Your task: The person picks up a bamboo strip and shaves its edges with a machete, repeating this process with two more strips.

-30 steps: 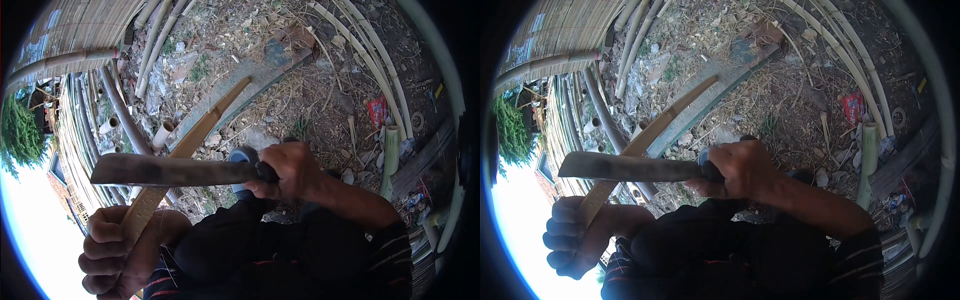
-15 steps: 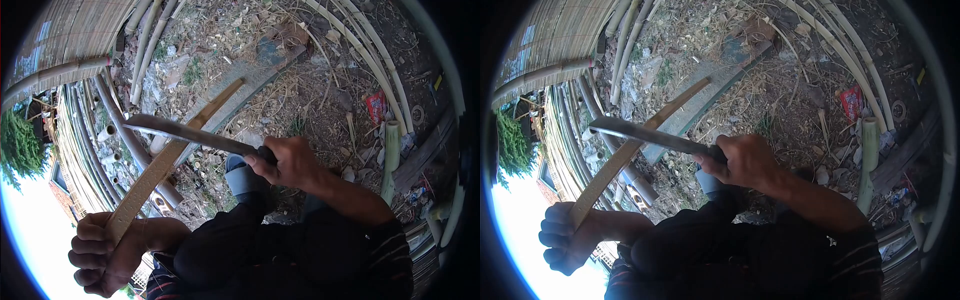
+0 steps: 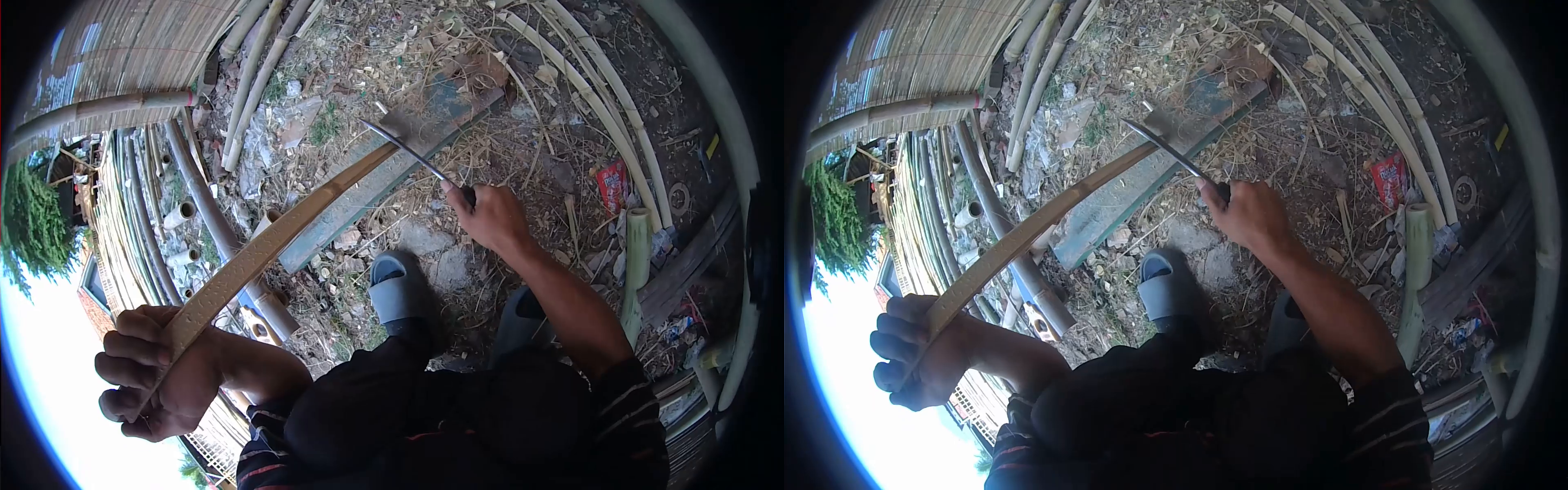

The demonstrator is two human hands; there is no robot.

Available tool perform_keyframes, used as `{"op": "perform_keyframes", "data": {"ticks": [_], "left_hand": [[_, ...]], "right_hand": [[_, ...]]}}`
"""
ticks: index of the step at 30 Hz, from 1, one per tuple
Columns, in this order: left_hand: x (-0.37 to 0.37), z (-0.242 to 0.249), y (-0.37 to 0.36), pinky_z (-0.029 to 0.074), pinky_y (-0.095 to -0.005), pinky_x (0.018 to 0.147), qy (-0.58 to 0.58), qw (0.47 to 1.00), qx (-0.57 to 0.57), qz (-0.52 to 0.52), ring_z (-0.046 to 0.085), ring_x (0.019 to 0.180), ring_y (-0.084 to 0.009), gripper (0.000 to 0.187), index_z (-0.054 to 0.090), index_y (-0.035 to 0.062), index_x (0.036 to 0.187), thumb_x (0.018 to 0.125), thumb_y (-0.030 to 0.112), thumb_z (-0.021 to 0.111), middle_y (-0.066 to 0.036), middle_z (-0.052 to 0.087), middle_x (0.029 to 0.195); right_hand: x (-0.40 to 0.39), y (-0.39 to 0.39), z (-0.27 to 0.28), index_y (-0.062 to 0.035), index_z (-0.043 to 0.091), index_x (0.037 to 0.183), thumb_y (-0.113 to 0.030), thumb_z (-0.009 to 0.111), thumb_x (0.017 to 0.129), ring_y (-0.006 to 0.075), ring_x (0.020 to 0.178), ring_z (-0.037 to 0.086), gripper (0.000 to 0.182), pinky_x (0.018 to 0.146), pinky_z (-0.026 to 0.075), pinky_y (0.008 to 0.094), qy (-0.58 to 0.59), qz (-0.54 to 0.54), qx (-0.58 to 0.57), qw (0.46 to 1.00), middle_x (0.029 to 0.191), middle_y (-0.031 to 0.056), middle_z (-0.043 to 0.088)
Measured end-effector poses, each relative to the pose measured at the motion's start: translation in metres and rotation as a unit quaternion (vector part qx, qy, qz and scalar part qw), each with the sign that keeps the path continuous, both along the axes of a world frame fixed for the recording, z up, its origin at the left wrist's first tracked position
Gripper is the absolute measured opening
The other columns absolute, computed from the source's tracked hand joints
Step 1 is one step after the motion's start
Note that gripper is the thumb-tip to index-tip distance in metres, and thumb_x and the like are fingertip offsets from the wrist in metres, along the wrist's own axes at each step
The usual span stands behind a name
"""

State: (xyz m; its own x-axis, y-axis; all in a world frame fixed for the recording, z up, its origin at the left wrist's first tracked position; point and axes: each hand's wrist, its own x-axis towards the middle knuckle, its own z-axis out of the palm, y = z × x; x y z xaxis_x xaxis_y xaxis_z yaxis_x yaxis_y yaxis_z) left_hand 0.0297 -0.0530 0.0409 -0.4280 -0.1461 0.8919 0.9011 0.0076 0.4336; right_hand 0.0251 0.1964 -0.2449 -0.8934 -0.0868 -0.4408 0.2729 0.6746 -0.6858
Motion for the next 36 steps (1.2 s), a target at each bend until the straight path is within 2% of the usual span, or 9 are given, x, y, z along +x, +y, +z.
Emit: {"op": "perform_keyframes", "data": {"ticks": [6,12,18,20,24,27,30,31,36], "left_hand": [[0.002,-0.005,-0.001,0.030,-0.0285,0.048,0.032,0.999,-0.015,0.042,0.037,0.049,-0.0142,0.042,0.058,0.0119,0.091,0.103,0.048,0.039,-0.001,0.040,0.069],[0.011,-0.009,0.013,0.028,-0.0255,0.049,-0.042,0.987,-0.041,0.151,0.035,0.047,-0.0119,0.038,0.049,0.0139,0.093,0.101,0.051,0.045,0.001,0.039,0.070],[-0.006,-0.010,0.012,0.027,-0.0228,0.040,0.004,0.947,0.020,0.320,0.033,0.043,-0.0095,0.026,0.043,0.0155,0.080,0.098,0.026,0.057,0.003,0.029,0.057],[-0.006,-0.009,-0.002,0.030,-0.0231,0.038,-0.017,0.926,0.010,0.377,0.032,0.041,-0.0094,0.042,0.041,0.0127,0.084,0.102,0.051,0.044,0.003,0.034,0.059],[-0.005,-0.010,0.008,0.029,-0.0225,0.040,-0.014,0.908,0.058,0.414,0.031,0.042,-0.0095,0.043,0.040,0.0144,0.081,0.102,0.052,0.043,0.002,0.031,0.058],[-0.014,-0.012,0.002,0.027,-0.0216,0.042,0.004,0.932,0.065,0.356,0.031,0.045,-0.0099,0.027,0.040,0.0150,0.079,0.098,0.021,0.057,0.003,0.028,0.057],[-0.014,-0.010,0.002,0.028,-0.0216,0.042,0.005,0.939,0.074,0.336,0.031,0.044,-0.0098,0.026,0.039,0.0151,0.082,0.099,0.024,0.056,0.003,0.029,0.057],[-0.014,-0.009,0.005,0.027,-0.0222,0.042,-0.013,0.916,0.049,0.398,0.029,0.044,-0.0092,0.042,0.037,0.0166,0.077,0.102,0.049,0.045,0.003,0.028,0.058],[-0.024,-0.010,-0.005,0.028,-0.0232,0.044,-0.019,0.903,0.070,0.424,0.029,0.044,-0.0093,0.037,0.038,0.0158,0.083,0.102,0.046,0.047,0.004,0.028,0.059]], "right_hand": [[-0.007,0.002,0.010,-0.0025,0.065,0.064,-0.064,0.045,0.095,0.0357,0.054,0.066,0.072,0.053,0.050,0.0490,-0.052,-0.013,-0.014,0.998,0.053,0.0175,0.060],[0.030,-0.027,0.129,-0.0062,0.053,0.064,-0.048,0.066,0.090,0.0177,0.041,0.055,0.051,0.039,0.039,0.0331,0.274,0.056,-0.352,0.893,0.048,0.0057,0.048],[0.021,-0.059,0.091,-0.0047,0.054,0.064,-0.052,0.063,0.091,0.0242,0.041,0.058,0.055,0.041,0.045,0.0388,0.181,0.051,-0.326,0.926,0.049,0.0094,0.053],[0.022,-0.058,0.092,-0.0038,0.056,0.064,-0.055,0.061,0.091,0.0273,0.041,0.060,0.058,0.042,0.048,0.0428,0.068,0.042,-0.317,0.945,0.048,0.0112,0.056],[0.028,-0.057,0.082,-0.0030,0.057,0.059,-0.055,0.054,0.095,0.0284,0.040,0.059,0.063,0.040,0.047,0.0418,0.353,0.110,-0.298,0.880,0.043,0.0104,0.051],[0.014,-0.053,0.071,-0.0005,0.061,0.066,-0.057,0.053,0.095,0.0280,0.041,0.060,0.064,0.040,0.047,0.0413,0.095,0.038,-0.259,0.960,0.043,0.0104,0.052],[0.034,-0.046,0.076,-0.0028,0.055,0.060,-0.049,0.057,0.096,0.0234,0.038,0.055,0.059,0.039,0.041,0.0376,0.316,0.078,-0.274,0.905,0.045,0.0090,0.052],[0.033,-0.047,0.061,-0.0028,0.055,0.060,-0.049,0.057,0.096,0.0234,0.038,0.055,0.059,0.039,0.041,0.0376,0.312,0.082,-0.275,0.906,0.045,0.0090,0.052],[0.021,-0.042,0.038,-0.0038,0.055,0.061,-0.048,0.060,0.094,0.0245,0.038,0.055,0.055,0.039,0.043,0.0382,0.155,0.015,-0.188,0.970,0.047,0.0082,0.053]]}}
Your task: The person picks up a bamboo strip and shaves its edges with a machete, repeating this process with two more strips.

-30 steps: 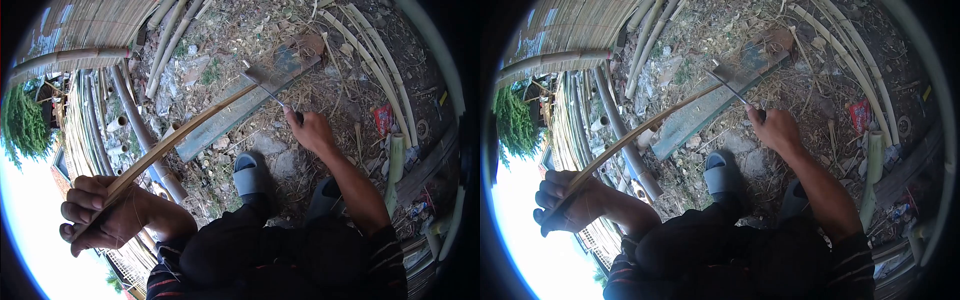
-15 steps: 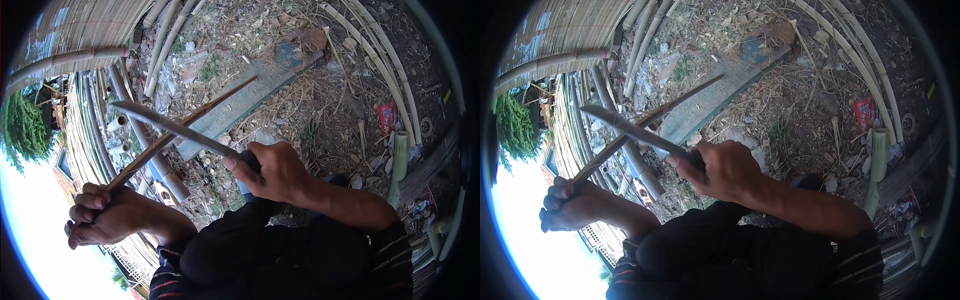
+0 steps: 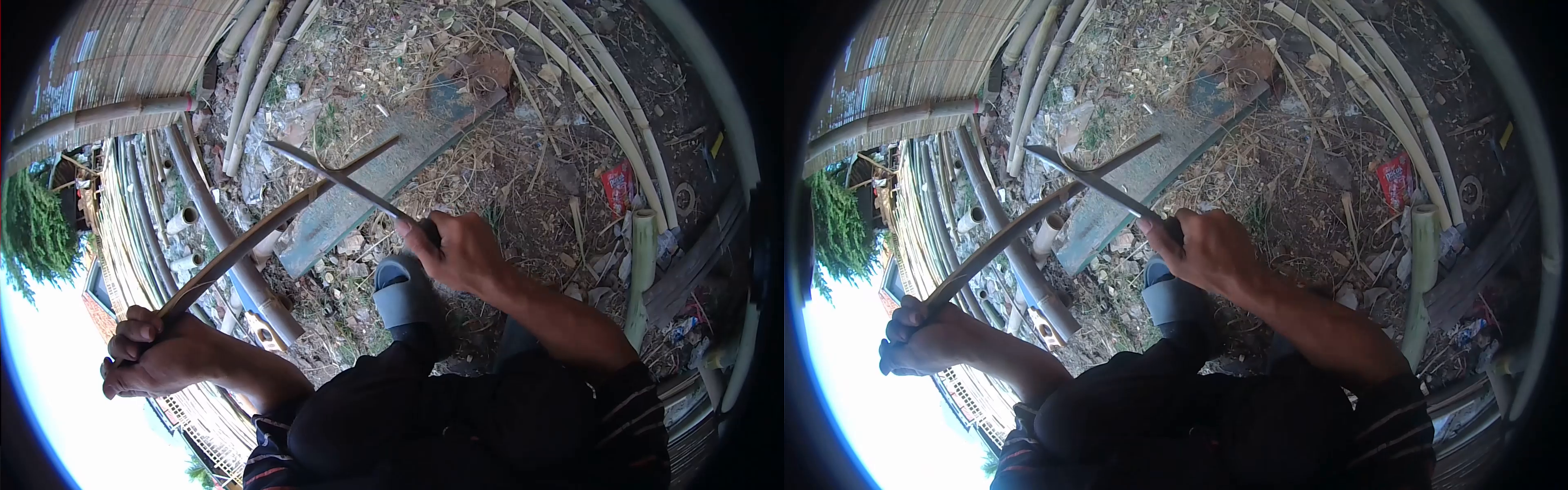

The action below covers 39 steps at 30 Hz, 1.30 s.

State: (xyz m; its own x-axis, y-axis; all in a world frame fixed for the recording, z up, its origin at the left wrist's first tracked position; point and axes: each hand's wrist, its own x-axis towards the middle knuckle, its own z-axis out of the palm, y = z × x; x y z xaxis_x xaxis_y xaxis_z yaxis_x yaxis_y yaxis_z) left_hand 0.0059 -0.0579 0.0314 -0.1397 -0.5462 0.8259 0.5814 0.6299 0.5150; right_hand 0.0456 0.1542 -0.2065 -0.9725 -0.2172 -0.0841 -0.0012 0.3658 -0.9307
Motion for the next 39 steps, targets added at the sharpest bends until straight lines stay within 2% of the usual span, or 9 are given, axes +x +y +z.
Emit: {"op": "perform_keyframes", "data": {"ticks": [14,17,19,22,24,29,32,37,39], "left_hand": [[-0.002,0.005,-0.016,0.043,-0.0269,0.051,-0.030,0.999,0.034,-0.017,0.045,0.054,-0.0167,0.033,0.048,0.0126,0.093,0.105,0.042,0.040,-0.003,0.045,0.066],[0.021,0.028,-0.026,0.047,-0.0467,0.078,-0.134,0.957,0.112,-0.231,0.055,0.072,-0.0302,0.046,0.066,0.0043,0.091,0.103,0.038,0.037,-0.021,0.065,0.098],[0.029,0.036,0.010,0.044,-0.0423,0.073,-0.141,0.939,0.109,-0.292,0.049,0.068,-0.0259,0.047,0.057,0.0071,0.082,0.103,0.044,0.037,-0.015,0.058,0.083],[0.037,0.028,-0.003,0.032,-0.0213,0.046,-0.120,0.862,-0.016,-0.493,0.031,0.045,-0.0070,0.034,0.045,0.0139,0.079,0.100,0.041,0.048,0.003,0.043,0.059],[0.038,0.024,0.023,0.023,-0.0242,0.046,-0.099,0.757,-0.013,-0.646,0.027,0.042,-0.0064,0.028,0.033,0.0178,0.070,0.095,0.021,0.044,0.005,0.032,0.050],[0.037,0.018,0.048,0.014,-0.0178,0.034,-0.037,0.734,0.000,-0.678,0.023,0.033,-0.0022,0.013,0.046,0.0158,0.079,0.089,0.009,0.044,0.008,0.033,0.043],[0.037,0.017,0.044,0.015,-0.0178,0.035,-0.039,0.718,-0.004,-0.695,0.023,0.033,-0.0014,0.012,0.045,0.0149,0.079,0.090,0.010,0.044,0.008,0.034,0.043],[0.034,0.016,0.030,0.017,-0.0196,0.035,-0.033,0.766,0.007,-0.643,0.022,0.034,-0.0027,0.011,0.043,0.0131,0.077,0.087,0.009,0.042,0.007,0.030,0.043],[0.035,0.019,0.031,0.020,-0.0206,0.038,-0.047,0.762,0.019,-0.645,0.022,0.036,-0.0034,0.015,0.040,0.0148,0.074,0.087,0.009,0.042,0.007,0.029,0.043]], "right_hand": [[-0.011,0.056,-0.082,-0.0028,0.058,0.059,-0.061,0.048,0.096,0.0276,0.045,0.056,0.069,0.046,0.042,0.0443,-0.127,-0.066,0.162,0.976,0.047,0.0106,0.050],[-0.018,0.068,-0.048,-0.0020,0.062,0.063,-0.070,0.037,0.094,0.0286,0.051,0.061,0.079,0.053,0.046,0.0455,-0.296,-0.008,0.106,0.949,0.051,0.0114,0.057],[-0.016,0.069,-0.041,-0.0031,0.061,0.061,-0.071,0.034,0.095,0.0260,0.052,0.060,0.080,0.055,0.046,0.0457,-0.316,-0.047,0.056,0.946,0.051,0.0098,0.056],[-0.003,0.059,-0.006,-0.0042,0.057,0.060,-0.065,0.040,0.097,0.0238,0.049,0.060,0.073,0.051,0.046,0.0430,-0.191,-0.051,0.038,0.980,0.050,0.0081,0.055],[0.007,0.047,0.064,-0.0047,0.056,0.061,-0.058,0.050,0.096,0.0220,0.046,0.060,0.064,0.044,0.046,0.0391,-0.080,-0.009,-0.051,0.995,0.048,0.0075,0.054],[0.020,0.028,0.104,-0.0036,0.056,0.063,-0.046,0.057,0.097,0.0172,0.041,0.055,0.054,0.040,0.041,0.0356,0.230,0.077,-0.115,0.963,0.048,0.0068,0.052],[0.008,0.017,0.051,-0.0043,0.054,0.063,-0.049,0.063,0.092,0.0221,0.039,0.056,0.054,0.039,0.041,0.0364,-0.079,0.037,-0.154,0.984,0.047,0.0077,0.050],[0.022,0.027,0.075,-0.0028,0.056,0.062,-0.048,0.055,0.097,0.0189,0.039,0.055,0.058,0.038,0.040,0.0363,0.205,0.081,-0.116,0.968,0.045,0.0059,0.050],[0.018,0.022,0.039,-0.0032,0.056,0.062,-0.048,0.058,0.096,0.0200,0.038,0.054,0.056,0.038,0.040,0.0365,0.063,0.052,-0.075,0.994,0.044,0.0060,0.049]]}}
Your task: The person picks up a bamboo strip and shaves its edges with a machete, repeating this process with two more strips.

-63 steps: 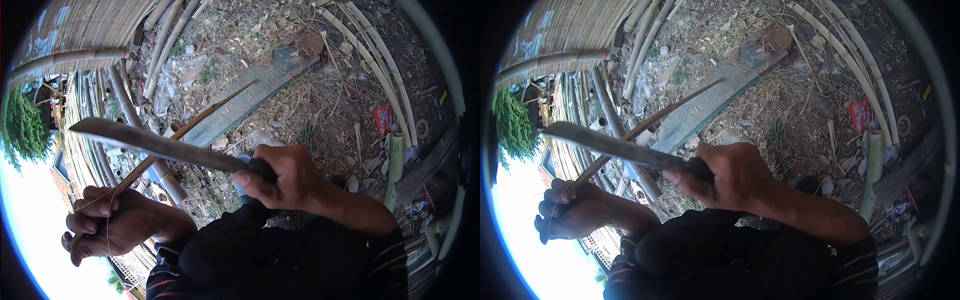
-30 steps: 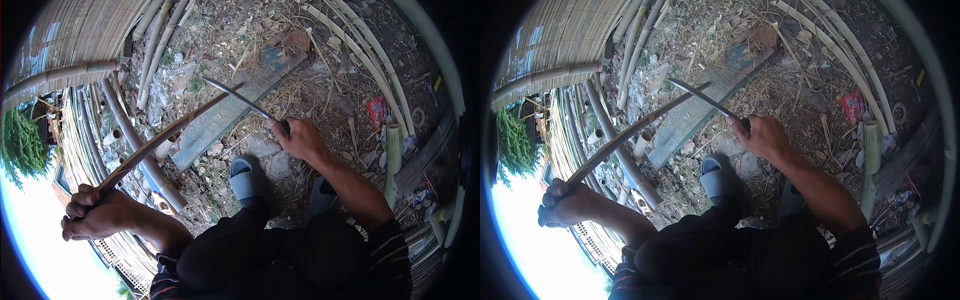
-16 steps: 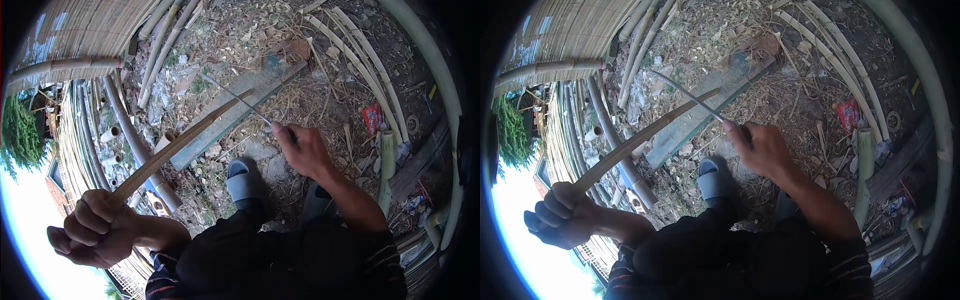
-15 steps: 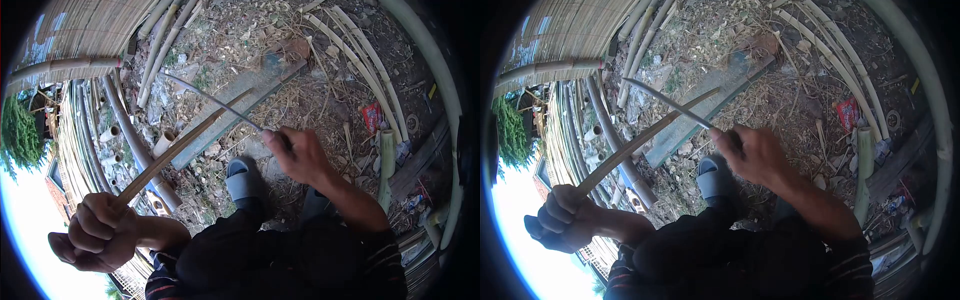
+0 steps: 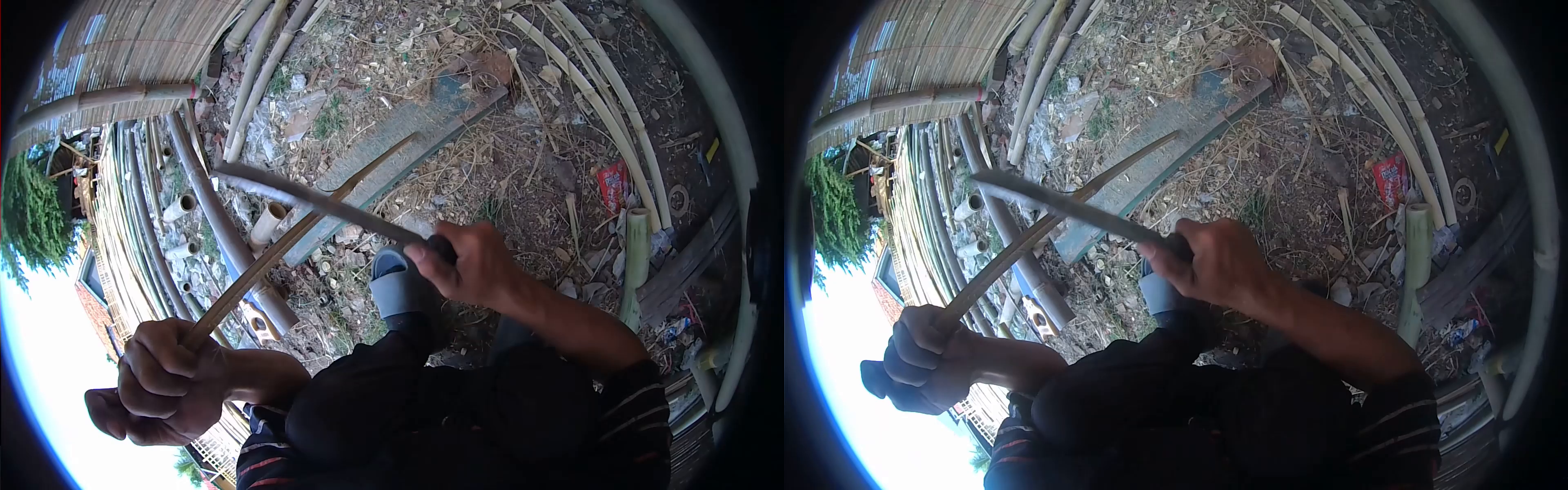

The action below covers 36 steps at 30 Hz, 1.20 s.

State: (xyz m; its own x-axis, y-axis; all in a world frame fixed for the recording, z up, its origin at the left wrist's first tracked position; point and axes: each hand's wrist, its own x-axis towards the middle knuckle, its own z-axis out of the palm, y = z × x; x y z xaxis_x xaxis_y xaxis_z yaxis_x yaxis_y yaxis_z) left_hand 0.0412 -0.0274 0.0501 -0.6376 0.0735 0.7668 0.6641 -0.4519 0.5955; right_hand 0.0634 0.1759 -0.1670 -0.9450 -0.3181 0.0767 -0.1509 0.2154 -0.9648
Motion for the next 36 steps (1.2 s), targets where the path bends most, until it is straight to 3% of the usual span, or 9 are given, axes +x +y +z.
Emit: {"op": "perform_keyframes", "data": {"ticks": [7,13,17,21,23,27,34,35,36], "left_hand": [[-0.002,0.002,-0.016,0.020,-0.0216,0.041,-0.021,1.000,-0.011,0.005,0.020,0.036,-0.0045,0.020,0.036,0.0175,0.070,0.087,0.008,0.042,0.007,0.027,0.043],[-0.002,0.004,-0.021,0.021,-0.0231,0.042,-0.040,0.999,-0.011,0.008,0.020,0.038,-0.0059,0.022,0.034,0.0172,0.070,0.088,0.007,0.042,0.007,0.027,0.045],[-0.005,0.005,-0.034,0.020,-0.0257,0.043,-0.043,0.999,0.003,0.018,0.018,0.039,-0.0070,0.023,0.036,0.0160,0.071,0.092,0.009,0.043,0.006,0.023,0.048],[-0.019,0.001,-0.129,0.042,-0.0255,0.059,-0.123,0.969,-0.064,0.203,0.050,0.067,-0.0137,0.027,0.054,0.0021,0.114,0.101,0.022,0.041,-0.008,0.053,0.078],[-0.027,-0.024,-0.153,0.052,-0.0364,0.081,-0.216,0.838,-0.018,0.501,0.056,0.085,-0.0225,0.035,0.052,-0.0012,0.120,0.104,0.028,0.041,-0.013,0.055,0.095],[0.025,-0.137,-0.320,0.060,-0.0398,0.071,-0.464,0.665,0.017,0.585,0.063,0.084,-0.0265,0.047,0.051,-0.0001,0.120,0.103,0.044,0.044,-0.014,0.057,0.101],[0.083,-0.285,-0.357,0.054,-0.0419,0.068,-0.689,0.315,-0.136,0.639,0.065,0.088,-0.0314,0.054,0.052,0.0028,0.124,0.095,0.048,0.057,-0.016,0.059,0.108],[0.046,-0.261,-0.282,0.042,-0.0499,0.095,-0.534,0.083,-0.386,0.748,0.056,0.110,-0.0368,0.048,0.058,0.0021,0.120,0.094,0.042,0.059,-0.019,0.057,0.116],[0.039,-0.263,-0.261,0.041,-0.0487,0.096,-0.438,0.194,-0.466,0.743,0.054,0.113,-0.0365,0.044,0.059,0.0047,0.120,0.092,0.040,0.062,-0.019,0.055,0.119]], "right_hand": [[0.005,0.015,-0.024,-0.0012,0.058,0.064,-0.050,0.054,0.097,0.0241,0.037,0.051,0.059,0.040,0.038,0.0396,0.053,-0.014,-0.011,0.998,0.045,0.0104,0.049],[-0.002,0.026,-0.073,-0.0019,0.057,0.064,-0.050,0.057,0.095,0.0291,0.044,0.058,0.058,0.048,0.044,0.0422,-0.228,-0.073,0.176,0.955,0.048,0.0126,0.052],[0.008,0.033,-0.108,-0.0023,0.056,0.061,-0.061,0.049,0.096,0.0275,0.043,0.049,0.068,0.047,0.041,0.0425,-0.100,-0.109,0.147,0.978,0.050,0.0109,0.050],[-0.013,0.061,-0.122,-0.0031,0.054,0.063,-0.059,0.055,0.094,0.0195,0.036,0.043,0.064,0.040,0.039,0.0371,-0.237,-0.095,0.214,0.943,0.050,0.0054,0.048],[-0.003,0.069,-0.133,-0.0032,0.060,0.067,-0.074,0.049,0.088,0.0183,0.050,0.057,0.075,0.048,0.045,0.0353,-0.408,-0.089,-0.025,0.908,0.054,0.0050,0.054],[0.017,0.072,-0.141,-0.0054,0.059,0.069,-0.055,0.073,0.084,0.0107,0.041,0.049,0.054,0.041,0.039,0.0303,-0.396,-0.146,-0.030,0.906,0.053,-0.0011,0.051],[0.022,0.066,-0.165,-0.0023,0.063,0.076,-0.048,0.079,0.081,0.0129,0.048,0.051,0.049,0.049,0.042,0.0326,-0.321,-0.189,0.063,0.926,0.057,0.0005,0.054],[0.022,0.066,-0.163,-0.0023,0.063,0.076,-0.048,0.079,0.081,0.0129,0.048,0.051,0.049,0.049,0.042,0.0326,-0.315,-0.183,0.072,0.928,0.057,0.0005,0.054],[0.022,0.063,-0.159,-0.0018,0.063,0.076,-0.049,0.079,0.081,0.0135,0.050,0.052,0.050,0.050,0.042,0.0329,-0.320,-0.192,0.078,0.925,0.059,0.0011,0.055]]}}
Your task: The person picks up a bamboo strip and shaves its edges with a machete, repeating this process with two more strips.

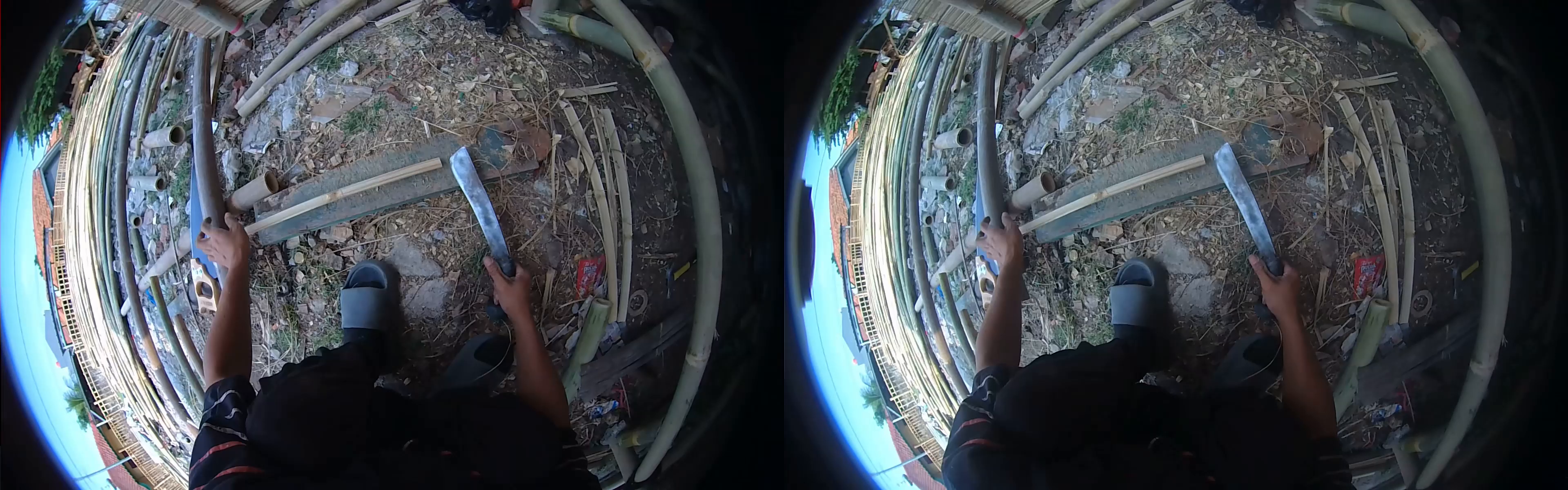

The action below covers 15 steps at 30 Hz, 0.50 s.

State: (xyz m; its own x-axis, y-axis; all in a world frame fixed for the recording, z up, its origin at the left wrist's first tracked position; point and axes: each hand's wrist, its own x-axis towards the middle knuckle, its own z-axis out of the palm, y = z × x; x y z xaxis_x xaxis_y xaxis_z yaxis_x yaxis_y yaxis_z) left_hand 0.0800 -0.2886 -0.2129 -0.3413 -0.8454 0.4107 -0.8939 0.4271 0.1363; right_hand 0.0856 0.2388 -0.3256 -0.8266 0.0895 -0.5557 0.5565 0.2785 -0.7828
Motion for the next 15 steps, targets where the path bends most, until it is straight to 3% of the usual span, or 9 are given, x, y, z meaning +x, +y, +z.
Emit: {"op": "perform_keyframes", "data": {"ticks": [1,2,3,5,7,11,13,15], "left_hand": [[-0.007,-0.002,0.017,0.040,-0.0475,0.097,0.006,0.986,-0.035,-0.164,0.052,0.115,-0.0363,0.041,0.060,0.0073,0.119,0.091,0.037,0.064,-0.019,0.052,0.123],[-0.024,0.003,0.040,0.043,-0.0462,0.093,0.022,0.952,0.003,-0.306,0.055,0.107,-0.0363,0.034,0.062,0.0085,0.116,0.091,0.031,0.067,-0.019,0.055,0.116],[-0.042,0.006,0.060,0.046,-0.0446,0.090,0.011,0.886,0.090,-0.455,0.057,0.105,-0.0355,0.032,0.063,0.0071,0.114,0.091,0.028,0.069,-0.019,0.058,0.112],[-0.075,0.013,0.113,0.048,-0.0444,0.091,-0.037,0.760,0.180,-0.623,0.059,0.107,-0.0362,0.037,0.063,0.0058,0.115,0.088,0.030,0.073,-0.017,0.060,0.113],[-0.098,-0.006,0.147,0.048,-0.0445,0.090,-0.087,0.691,0.182,-0.694,0.059,0.107,-0.0369,0.043,0.061,0.0062,0.119,0.085,0.028,0.075,-0.018,0.060,0.113],[-0.128,-0.030,0.184,0.049,-0.0450,0.088,-0.165,0.682,0.227,-0.675,0.059,0.108,-0.0372,0.047,0.057,0.0063,0.120,0.082,0.026,0.077,-0.018,0.060,0.113],[-0.137,-0.044,0.184,0.049,-0.0450,0.088,-0.161,0.685,0.320,-0.634,0.060,0.107,-0.0373,0.048,0.055,0.0066,0.119,0.080,0.024,0.078,-0.018,0.060,0.112],[-0.140,-0.043,0.180,0.050,-0.0450,0.091,-0.224,0.679,0.266,-0.647,0.061,0.113,-0.0306,0.045,0.054,0.0072,0.118,0.081,0.019,0.076,-0.017,0.061,0.115]], "right_hand": [[-0.001,-0.002,0.003,-0.0013,0.063,0.076,-0.049,0.079,0.080,0.0140,0.052,0.053,0.051,0.052,0.043,0.0333,-0.007,-0.009,0.006,1.000,0.060,0.0018,0.056],[-0.001,-0.003,0.007,-0.0013,0.063,0.076,-0.049,0.079,0.080,0.0140,0.052,0.053,0.051,0.052,0.043,0.0333,-0.007,-0.003,0.012,1.000,0.060,0.0018,0.056],[-0.001,-0.005,0.011,-0.0010,0.063,0.076,-0.050,0.079,0.081,0.0146,0.053,0.053,0.051,0.053,0.044,0.0337,-0.014,0.002,0.024,1.000,0.061,0.0025,0.057],[-0.003,-0.007,0.018,-0.0005,0.063,0.078,-0.050,0.078,0.081,0.0157,0.055,0.055,0.052,0.056,0.045,0.0346,-0.024,0.009,0.046,0.999,0.062,0.0038,0.058],[-0.001,-0.007,0.014,-0.0004,0.063,0.078,-0.050,0.078,0.081,0.0167,0.056,0.055,0.052,0.057,0.045,0.0356,-0.012,0.011,0.056,0.998,0.062,0.0044,0.058],[0.006,-0.007,-0.001,-0.0001,0.062,0.078,-0.050,0.077,0.081,0.0198,0.057,0.056,0.052,0.059,0.046,0.0377,0.044,0.005,0.078,0.996,0.062,0.0065,0.058],[0.007,-0.009,0.011,-0.0002,0.062,0.078,-0.050,0.078,0.081,0.0205,0.057,0.056,0.052,0.059,0.046,0.0378,0.048,0.007,0.085,0.995,0.062,0.0070,0.058],[0.006,-0.008,0.016,-0.0002,0.062,0.078,-0.050,0.078,0.081,0.0216,0.058,0.057,0.053,0.060,0.046,0.0381,0.041,0.021,0.086,0.995,0.063,0.0074,0.059]]}}
